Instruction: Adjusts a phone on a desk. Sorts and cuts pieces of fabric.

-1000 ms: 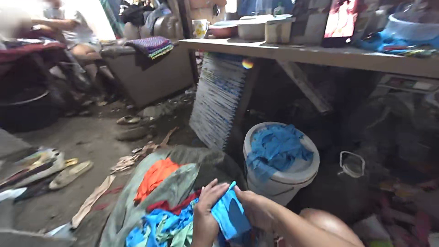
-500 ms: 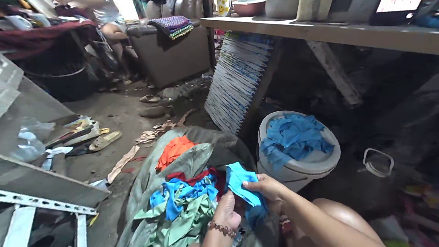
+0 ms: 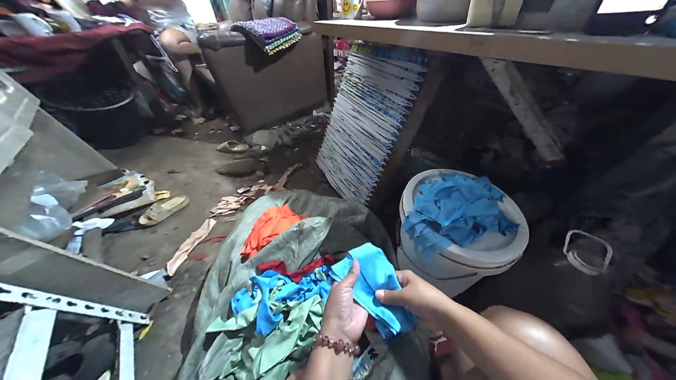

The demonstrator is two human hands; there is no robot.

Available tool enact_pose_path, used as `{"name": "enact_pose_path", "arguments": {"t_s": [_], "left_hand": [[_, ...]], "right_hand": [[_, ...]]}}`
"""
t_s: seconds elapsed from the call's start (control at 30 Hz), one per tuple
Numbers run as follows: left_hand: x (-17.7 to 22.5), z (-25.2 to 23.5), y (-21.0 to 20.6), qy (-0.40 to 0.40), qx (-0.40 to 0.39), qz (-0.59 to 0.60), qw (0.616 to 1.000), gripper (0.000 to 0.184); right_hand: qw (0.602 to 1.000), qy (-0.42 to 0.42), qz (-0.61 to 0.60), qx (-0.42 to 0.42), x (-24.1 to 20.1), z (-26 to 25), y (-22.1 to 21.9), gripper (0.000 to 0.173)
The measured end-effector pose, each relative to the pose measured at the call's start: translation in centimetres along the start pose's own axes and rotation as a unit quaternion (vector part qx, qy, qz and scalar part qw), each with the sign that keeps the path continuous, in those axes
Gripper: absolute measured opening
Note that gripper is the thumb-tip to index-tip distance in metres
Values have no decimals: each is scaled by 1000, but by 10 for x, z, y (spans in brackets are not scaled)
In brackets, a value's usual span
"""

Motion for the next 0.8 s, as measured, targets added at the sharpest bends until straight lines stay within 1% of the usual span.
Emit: {"name": "enact_pose_path", "arguments": {"t_s": [0.07, 0.13, 0.2, 0.23, 0.27, 0.33, 0.43, 0.57, 0.7, 0.8], "left_hand": [[1, 1, 1, -35, 10, -35, 999, 31], [3, 6, -1, -71, -7, -64, 995, 28], [3, 11, -3, -100, -34, -95, 990, 24], [3, 13, -4, -114, -47, -111, 986, 23], [2, 13, -3, -129, -59, -129, 981, 22], [0, 14, -2, -158, -82, -163, 970, 21], [-2, 15, -1, -185, -117, -201, 955, 19], [-3, 18, -3, -172, -136, -204, 954, 17], [2, 20, -8, -141, -139, -167, 966, 26], [3, 20, -9, -119, -140, -151, 971, 27]], "right_hand": [[1000, 7, 25, -18, 0, 1, 1, 22], [999, 21, 40, -25, -1, 1, 2, 28], [999, 47, 22, -10, -6, 3, 4, 36], [998, 66, 1, -2, -9, 3, 5, 37], [996, 86, -25, 5, -11, 3, 6, 37], [990, 118, -81, 15, -16, 2, 8, 30], [980, 116, -163, 24, -22, 3, 10, 18], [972, 104, -203, 63, -25, 5, 12, 9], [966, 120, -211, 84, -28, 8, 18, 7], [966, 125, -209, 90, -30, 10, 20, 7]]}}
Point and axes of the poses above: each hand's wrist, its own z-axis away from the middle knuckle, its own y-axis out of the back of the hand, x = y × z, the point moved 3 cm from there along -z, towards the middle knuckle, and after that the axes turned 3 degrees about z, right-handed, at the moved point
